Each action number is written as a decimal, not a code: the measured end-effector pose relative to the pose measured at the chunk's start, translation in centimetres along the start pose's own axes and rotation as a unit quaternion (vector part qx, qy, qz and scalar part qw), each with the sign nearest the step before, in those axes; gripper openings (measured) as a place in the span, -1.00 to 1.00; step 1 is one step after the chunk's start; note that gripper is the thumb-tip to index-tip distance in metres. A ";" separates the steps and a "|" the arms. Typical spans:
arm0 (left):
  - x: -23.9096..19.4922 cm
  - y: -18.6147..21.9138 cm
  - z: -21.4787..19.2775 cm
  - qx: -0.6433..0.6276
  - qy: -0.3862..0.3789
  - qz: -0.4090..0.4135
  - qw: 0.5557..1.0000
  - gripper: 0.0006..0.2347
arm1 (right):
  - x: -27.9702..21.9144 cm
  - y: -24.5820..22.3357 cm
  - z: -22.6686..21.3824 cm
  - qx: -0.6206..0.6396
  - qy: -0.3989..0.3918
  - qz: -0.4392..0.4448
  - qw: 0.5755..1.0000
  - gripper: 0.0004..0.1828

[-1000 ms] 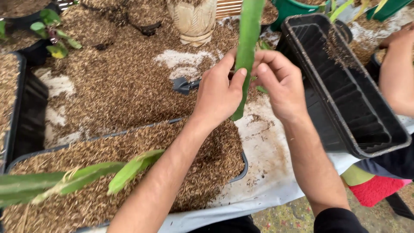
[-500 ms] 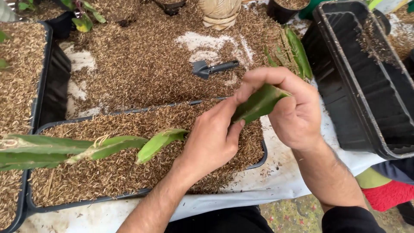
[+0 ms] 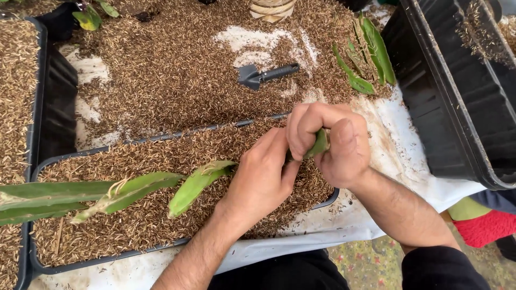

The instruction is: The person places dragon fruit cuttings into a black tray filled with coconut coir. They use a small hand trowel to add more coir around the cuttings and press the medium down to secure them. The person repeats this process for several cuttings in the same tray.

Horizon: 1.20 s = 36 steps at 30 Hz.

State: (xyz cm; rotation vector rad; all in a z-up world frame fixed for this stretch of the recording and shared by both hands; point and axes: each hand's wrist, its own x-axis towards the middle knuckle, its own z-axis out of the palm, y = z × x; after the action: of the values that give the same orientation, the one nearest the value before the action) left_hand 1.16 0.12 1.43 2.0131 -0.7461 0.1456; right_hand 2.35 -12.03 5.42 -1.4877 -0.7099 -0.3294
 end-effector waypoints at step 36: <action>-1.5 -1.3 0.3 0.044 -0.056 -0.059 0.996 -0.67 | -6.0 2.0 -6.2 -0.321 -0.052 0.024 0.945 -0.27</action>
State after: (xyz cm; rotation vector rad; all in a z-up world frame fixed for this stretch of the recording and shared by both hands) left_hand 0.58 1.06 -0.26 2.1578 -0.6985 -0.0034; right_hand 0.41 -19.20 0.61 -2.1507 -0.6807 -0.4767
